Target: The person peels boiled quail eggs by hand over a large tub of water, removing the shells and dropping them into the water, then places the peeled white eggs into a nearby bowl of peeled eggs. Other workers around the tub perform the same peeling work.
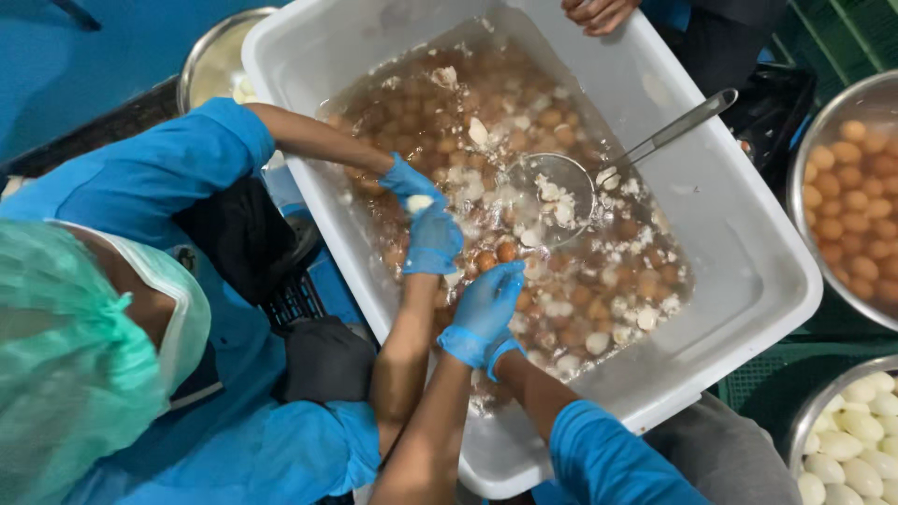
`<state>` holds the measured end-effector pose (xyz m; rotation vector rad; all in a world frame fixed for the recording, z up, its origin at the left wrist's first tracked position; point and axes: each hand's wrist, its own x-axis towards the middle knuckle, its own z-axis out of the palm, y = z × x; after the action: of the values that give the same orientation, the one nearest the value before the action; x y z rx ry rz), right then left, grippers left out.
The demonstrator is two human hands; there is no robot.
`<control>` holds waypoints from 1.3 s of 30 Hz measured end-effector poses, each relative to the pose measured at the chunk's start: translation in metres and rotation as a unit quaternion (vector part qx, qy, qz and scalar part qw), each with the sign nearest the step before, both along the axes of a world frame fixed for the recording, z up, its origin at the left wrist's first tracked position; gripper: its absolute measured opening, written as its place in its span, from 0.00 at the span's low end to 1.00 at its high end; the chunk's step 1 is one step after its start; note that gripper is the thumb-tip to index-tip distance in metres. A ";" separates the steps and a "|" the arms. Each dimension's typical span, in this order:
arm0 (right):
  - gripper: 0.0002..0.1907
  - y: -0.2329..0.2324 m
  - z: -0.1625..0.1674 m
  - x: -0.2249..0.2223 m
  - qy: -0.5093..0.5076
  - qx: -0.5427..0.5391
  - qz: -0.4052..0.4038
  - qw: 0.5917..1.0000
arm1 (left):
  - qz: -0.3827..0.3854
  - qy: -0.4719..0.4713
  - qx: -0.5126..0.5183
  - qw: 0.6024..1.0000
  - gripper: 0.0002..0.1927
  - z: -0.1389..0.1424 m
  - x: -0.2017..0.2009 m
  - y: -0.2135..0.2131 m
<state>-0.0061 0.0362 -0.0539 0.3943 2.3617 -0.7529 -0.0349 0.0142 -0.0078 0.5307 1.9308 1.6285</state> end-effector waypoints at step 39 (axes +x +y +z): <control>0.21 0.145 0.060 0.288 0.313 0.123 -0.157 0.929 | -0.053 0.001 0.006 0.999 0.19 -0.005 0.022 0.014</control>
<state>0.2816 0.1815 0.0065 0.7446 3.0579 -0.8136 -0.0129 0.0281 -0.0124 0.6295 1.8632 1.5741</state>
